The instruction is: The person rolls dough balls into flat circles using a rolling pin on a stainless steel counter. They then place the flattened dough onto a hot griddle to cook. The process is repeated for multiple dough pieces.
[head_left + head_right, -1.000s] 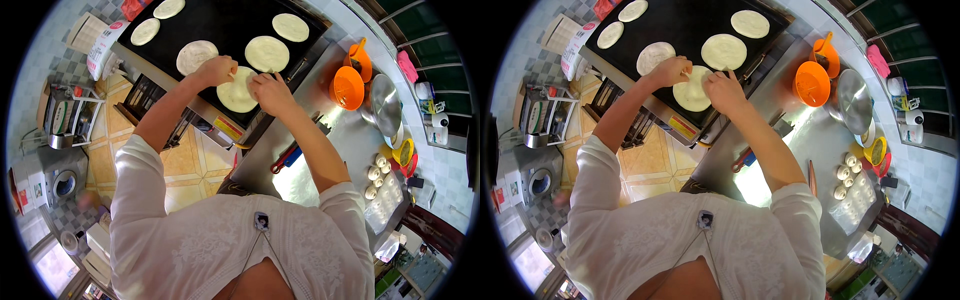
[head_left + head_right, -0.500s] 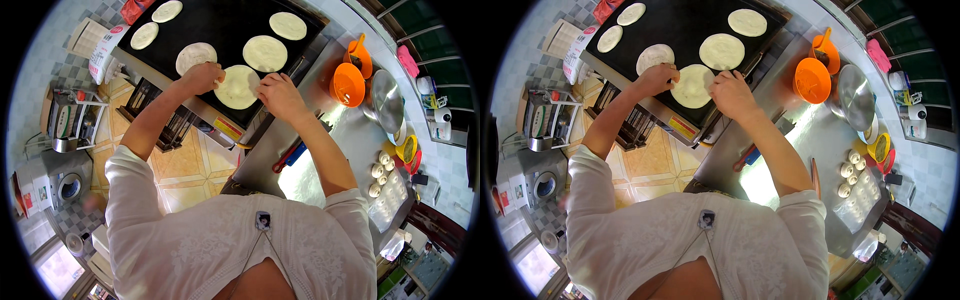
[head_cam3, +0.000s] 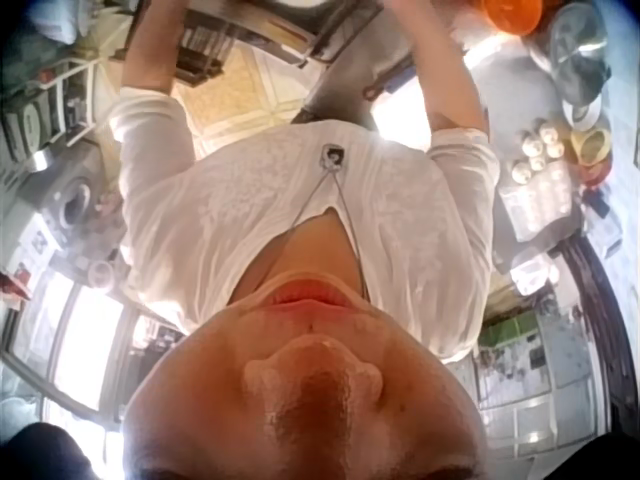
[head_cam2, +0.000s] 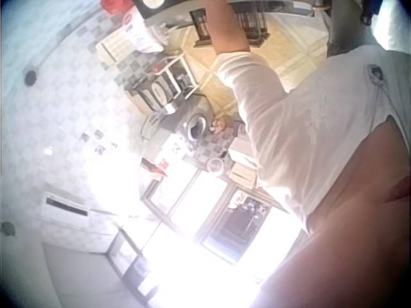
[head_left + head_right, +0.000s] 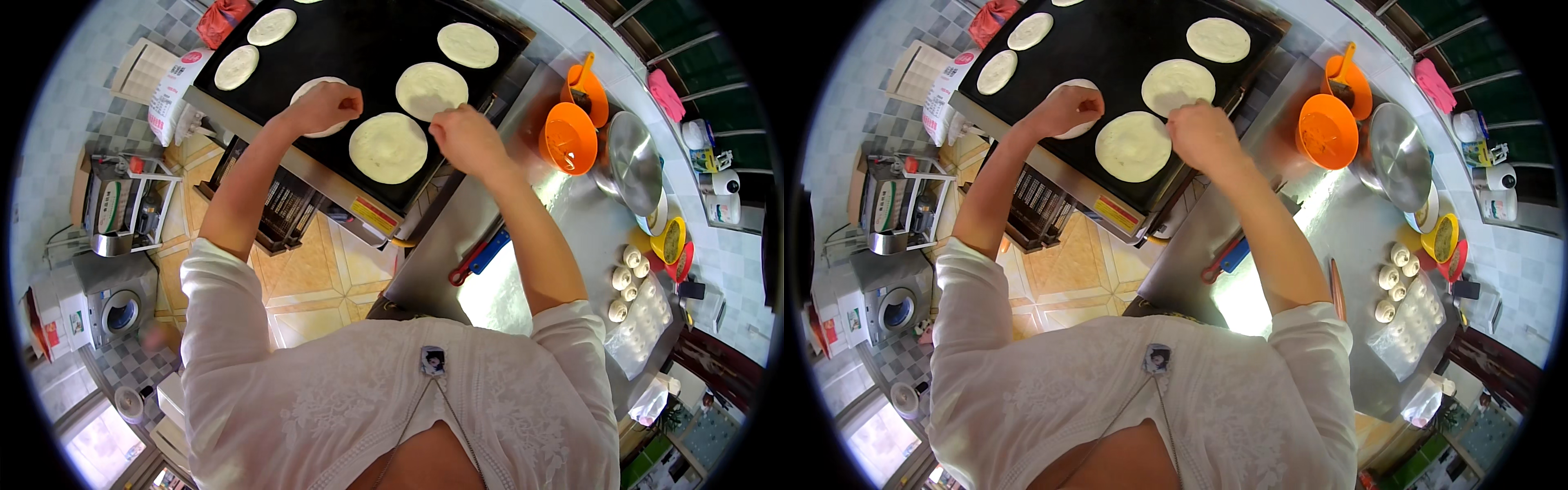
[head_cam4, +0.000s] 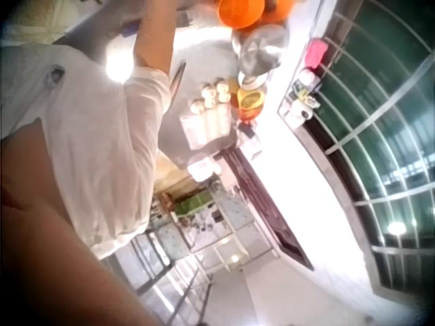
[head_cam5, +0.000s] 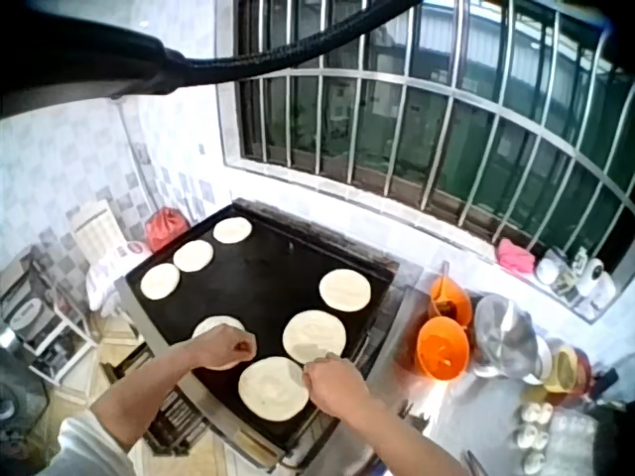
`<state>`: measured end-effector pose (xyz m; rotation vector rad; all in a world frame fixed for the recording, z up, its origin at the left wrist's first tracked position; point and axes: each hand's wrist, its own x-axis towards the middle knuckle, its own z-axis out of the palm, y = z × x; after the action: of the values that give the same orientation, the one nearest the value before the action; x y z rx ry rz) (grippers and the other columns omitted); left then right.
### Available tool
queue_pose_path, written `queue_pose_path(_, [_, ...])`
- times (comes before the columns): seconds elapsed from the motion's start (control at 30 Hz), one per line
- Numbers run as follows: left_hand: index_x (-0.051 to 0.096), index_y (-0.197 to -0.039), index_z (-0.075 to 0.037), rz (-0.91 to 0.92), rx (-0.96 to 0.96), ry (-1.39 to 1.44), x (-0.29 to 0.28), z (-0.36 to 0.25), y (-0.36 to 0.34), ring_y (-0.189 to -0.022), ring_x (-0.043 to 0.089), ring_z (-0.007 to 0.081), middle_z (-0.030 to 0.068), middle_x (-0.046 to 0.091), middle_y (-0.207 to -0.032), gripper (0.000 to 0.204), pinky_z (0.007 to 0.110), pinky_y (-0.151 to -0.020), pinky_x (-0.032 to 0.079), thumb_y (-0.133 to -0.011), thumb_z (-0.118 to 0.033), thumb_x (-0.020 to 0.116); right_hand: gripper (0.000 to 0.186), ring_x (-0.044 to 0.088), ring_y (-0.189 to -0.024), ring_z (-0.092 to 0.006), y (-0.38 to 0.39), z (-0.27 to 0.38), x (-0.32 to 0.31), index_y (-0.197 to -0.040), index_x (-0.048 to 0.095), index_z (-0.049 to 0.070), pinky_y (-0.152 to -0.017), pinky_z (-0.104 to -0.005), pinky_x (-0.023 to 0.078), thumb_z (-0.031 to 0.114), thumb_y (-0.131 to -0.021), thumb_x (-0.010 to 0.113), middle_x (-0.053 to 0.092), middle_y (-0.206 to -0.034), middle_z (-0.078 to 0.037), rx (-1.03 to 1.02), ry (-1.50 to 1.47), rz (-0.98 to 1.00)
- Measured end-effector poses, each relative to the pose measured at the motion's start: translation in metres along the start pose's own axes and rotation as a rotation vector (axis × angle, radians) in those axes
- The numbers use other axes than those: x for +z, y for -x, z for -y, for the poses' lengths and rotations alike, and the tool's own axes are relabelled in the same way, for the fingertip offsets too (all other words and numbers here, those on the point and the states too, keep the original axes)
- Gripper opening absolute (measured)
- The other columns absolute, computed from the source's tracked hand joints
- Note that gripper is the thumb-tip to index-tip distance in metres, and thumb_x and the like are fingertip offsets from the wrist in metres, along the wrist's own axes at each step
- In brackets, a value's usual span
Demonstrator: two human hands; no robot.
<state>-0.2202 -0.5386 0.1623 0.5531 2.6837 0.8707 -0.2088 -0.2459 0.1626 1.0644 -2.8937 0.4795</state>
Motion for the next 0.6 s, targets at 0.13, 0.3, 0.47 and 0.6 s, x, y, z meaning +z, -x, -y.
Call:
queue_pose_path(0.13, [0.064, -0.091, -0.001, 0.144, -0.034, 0.087, 0.023, -0.001, -0.027, -0.07, 0.065, 0.0165, 0.0063, 0.067, -0.075, 0.01, 0.034, -0.066, 0.05, -0.088, -0.011, 0.063, 0.018, 0.067, -0.094, -0.0306, -0.015, 0.02, 0.032, -0.091, 0.074, 0.005, -0.08, -0.0437, 0.056, 0.016, -0.087, 0.06, 0.073, -0.093, -0.012, 0.01, 0.106, 0.235])
queue_pose_path(0.3, [0.062, -0.09, -0.001, 0.124, -0.131, 0.008, 0.053, 0.013, -0.04, -0.06, 0.062, 0.0147, 0.0054, 0.065, -0.071, 0.01, 0.031, -0.058, 0.05, -0.089, -0.011, 0.06, 0.021, 0.07, -0.094, -0.0335, -0.023, 0.014, 0.043, -0.095, 0.073, 0.004, -0.079, -0.0449, 0.057, 0.015, -0.087, 0.057, 0.073, -0.097, -0.014, 0.05, 0.128, 0.398])
queue_pose_path(0.47, [0.062, -0.09, 0.0, -0.037, -0.203, 0.194, 0.039, 0.019, -0.037, -0.06, 0.061, 0.0133, 0.0063, 0.064, -0.072, 0.012, 0.029, -0.057, 0.051, -0.09, -0.011, 0.058, 0.022, 0.07, -0.095, -0.0358, -0.037, -0.002, 0.013, -0.096, 0.073, 0.004, -0.082, -0.0451, 0.057, 0.015, -0.088, 0.056, 0.072, -0.099, -0.019, 0.223, -0.086, 0.289])
queue_pose_path(0.6, [0.061, -0.089, 0.001, 0.054, -0.089, 0.102, 0.043, 0.018, -0.038, -0.064, 0.06, 0.0133, 0.0056, 0.062, -0.074, 0.01, 0.029, -0.061, 0.05, -0.09, -0.009, 0.058, 0.024, 0.07, -0.098, -0.0341, -0.04, 0.01, 0.024, -0.102, 0.072, 0.003, -0.085, -0.0442, 0.056, 0.013, -0.089, 0.055, 0.072, -0.104, -0.016, 0.189, 0.022, 0.42])
